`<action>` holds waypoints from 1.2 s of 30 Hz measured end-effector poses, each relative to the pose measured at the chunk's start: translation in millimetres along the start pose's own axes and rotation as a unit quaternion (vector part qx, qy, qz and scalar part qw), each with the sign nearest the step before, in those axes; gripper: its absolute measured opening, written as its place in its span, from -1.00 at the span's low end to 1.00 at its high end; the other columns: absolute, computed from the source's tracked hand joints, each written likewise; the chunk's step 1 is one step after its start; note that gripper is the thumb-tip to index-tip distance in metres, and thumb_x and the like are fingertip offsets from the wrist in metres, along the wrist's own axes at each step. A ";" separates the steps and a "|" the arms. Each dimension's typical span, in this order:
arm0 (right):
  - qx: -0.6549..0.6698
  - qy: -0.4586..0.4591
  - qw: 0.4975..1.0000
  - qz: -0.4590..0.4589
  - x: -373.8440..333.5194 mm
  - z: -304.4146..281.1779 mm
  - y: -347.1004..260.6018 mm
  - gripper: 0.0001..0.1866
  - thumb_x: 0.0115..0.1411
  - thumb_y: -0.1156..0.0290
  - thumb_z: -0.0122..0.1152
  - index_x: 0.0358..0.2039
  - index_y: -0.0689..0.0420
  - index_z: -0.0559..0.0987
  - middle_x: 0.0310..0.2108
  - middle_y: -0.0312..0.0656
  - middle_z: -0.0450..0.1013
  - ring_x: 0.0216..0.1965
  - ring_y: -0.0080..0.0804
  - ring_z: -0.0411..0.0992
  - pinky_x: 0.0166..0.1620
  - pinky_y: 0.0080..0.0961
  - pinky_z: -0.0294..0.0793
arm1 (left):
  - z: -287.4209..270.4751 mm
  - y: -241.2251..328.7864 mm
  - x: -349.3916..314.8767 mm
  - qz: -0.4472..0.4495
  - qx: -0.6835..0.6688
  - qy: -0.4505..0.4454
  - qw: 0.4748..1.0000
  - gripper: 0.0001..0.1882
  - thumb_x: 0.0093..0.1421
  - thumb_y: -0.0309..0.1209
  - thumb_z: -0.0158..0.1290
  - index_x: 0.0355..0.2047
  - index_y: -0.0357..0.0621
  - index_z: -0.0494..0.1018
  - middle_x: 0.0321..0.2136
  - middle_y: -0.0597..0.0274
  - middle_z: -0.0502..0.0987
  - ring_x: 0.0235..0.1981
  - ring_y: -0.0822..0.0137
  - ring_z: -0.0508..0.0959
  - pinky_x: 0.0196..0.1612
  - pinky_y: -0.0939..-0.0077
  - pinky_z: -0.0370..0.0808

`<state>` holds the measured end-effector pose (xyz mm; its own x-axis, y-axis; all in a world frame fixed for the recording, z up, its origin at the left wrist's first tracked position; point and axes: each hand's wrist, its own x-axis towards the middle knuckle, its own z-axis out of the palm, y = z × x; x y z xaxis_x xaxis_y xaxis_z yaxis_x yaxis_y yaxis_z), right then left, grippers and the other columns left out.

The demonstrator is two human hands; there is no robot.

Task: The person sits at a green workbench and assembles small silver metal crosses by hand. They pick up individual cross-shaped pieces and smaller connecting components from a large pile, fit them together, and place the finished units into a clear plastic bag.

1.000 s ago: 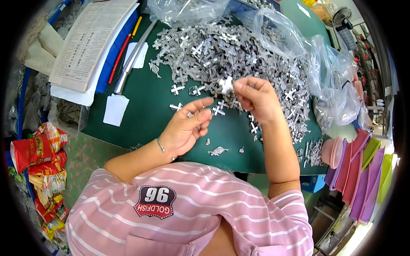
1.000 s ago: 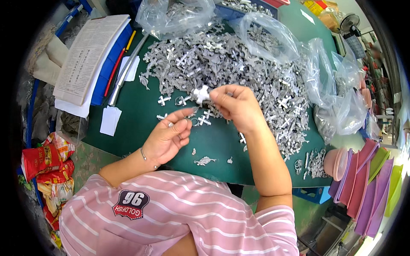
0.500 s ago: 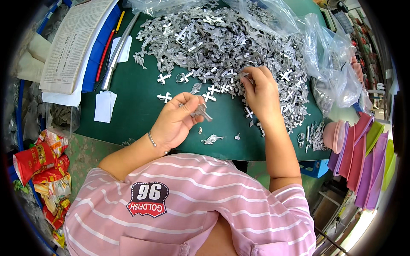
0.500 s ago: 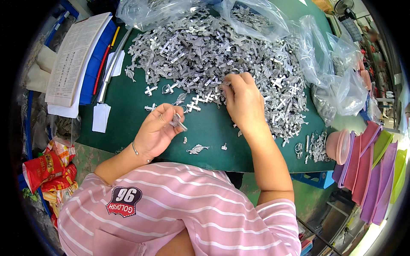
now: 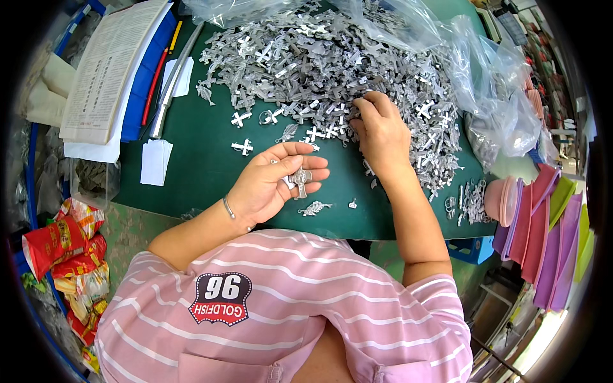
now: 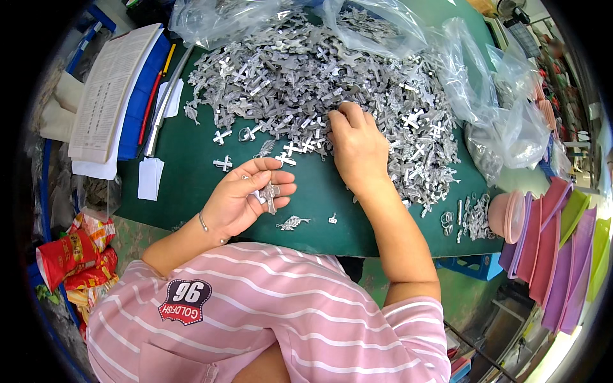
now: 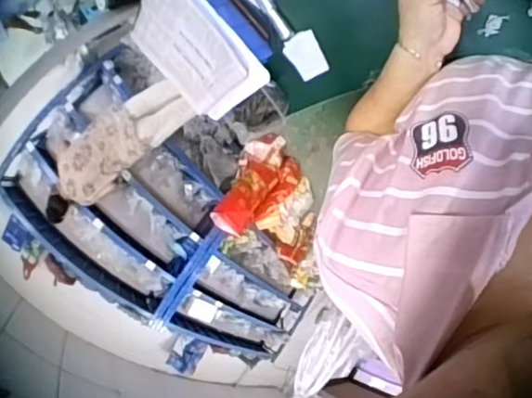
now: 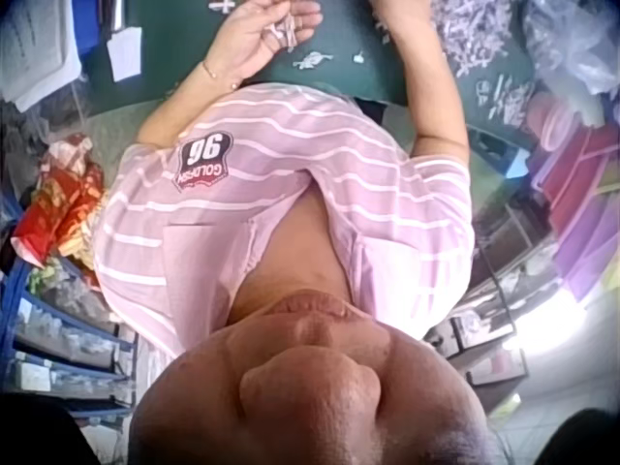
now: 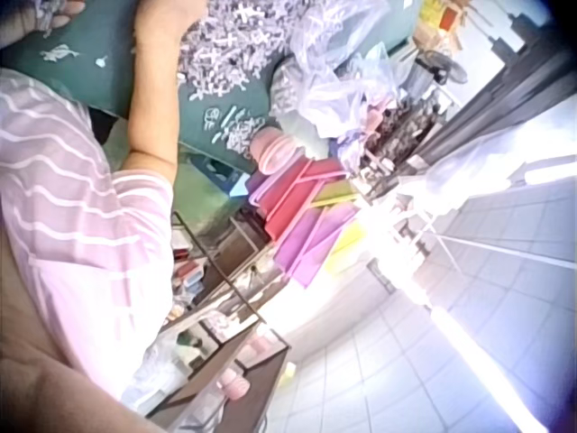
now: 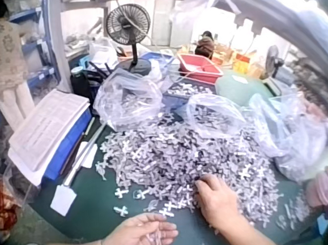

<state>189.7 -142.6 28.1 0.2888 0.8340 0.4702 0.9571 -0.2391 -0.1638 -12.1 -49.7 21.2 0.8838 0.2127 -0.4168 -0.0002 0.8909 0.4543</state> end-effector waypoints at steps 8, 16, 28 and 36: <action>0.259 -0.022 0.954 0.152 -9.8 -5.4 3.0 -0.83 -0.04 0.52 0.25 -0.44 0.16 0.43 -0.49 -0.26 0.41 -0.54 -0.41 0.36 -0.49 -0.54 0.36 | -3.3 0.7 2.6 -0.016 -0.122 -0.015 0.992 -0.61 0.31 -0.27 -0.30 0.01 -0.29 0.26 0.02 -0.13 0.32 0.10 0.02 0.30 0.09 0.11 0.32; 0.643 -0.087 0.657 0.383 -15.2 -27.7 -12.5 -0.90 0.15 0.45 0.12 -0.37 0.20 0.45 -0.53 -0.28 0.42 -0.65 -0.69 0.25 -0.65 -0.75 0.18 | 3.2 -1.3 7.2 -0.030 -0.156 -0.025 0.987 -0.53 0.32 -0.18 -0.36 0.04 -0.30 0.24 0.02 -0.11 0.33 0.10 0.02 0.30 0.11 0.11 0.28; 0.052 0.061 0.993 0.081 71.8 -1.8 44.1 -0.81 0.01 0.37 0.23 -0.38 0.20 0.57 -0.39 -0.10 0.43 -0.37 -0.16 0.43 -0.29 -0.34 0.41 | -2.4 -2.2 3.6 -0.076 -0.089 -0.005 0.993 -0.66 0.28 -0.31 -0.23 -0.03 -0.24 0.33 -0.31 0.15 0.50 -0.21 0.24 0.51 -0.30 0.41 0.49; 0.064 0.026 0.985 0.159 94.2 -9.2 45.0 -0.78 0.03 0.27 0.17 -0.45 0.17 0.59 -0.46 -0.11 0.43 -0.36 -0.09 0.42 -0.29 -0.27 0.39 | -5.5 1.2 3.5 -0.064 -0.081 -0.009 0.995 -0.69 0.27 -0.33 -0.20 -0.07 -0.22 0.35 -0.29 0.12 0.49 -0.19 0.23 0.50 -0.26 0.40 0.47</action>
<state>260.2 -79.4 73.1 0.5779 0.6989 0.4214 0.8080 -0.4173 -0.4159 -11.5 -45.6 15.9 0.8897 0.0864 -0.4482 0.0397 0.9635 0.2646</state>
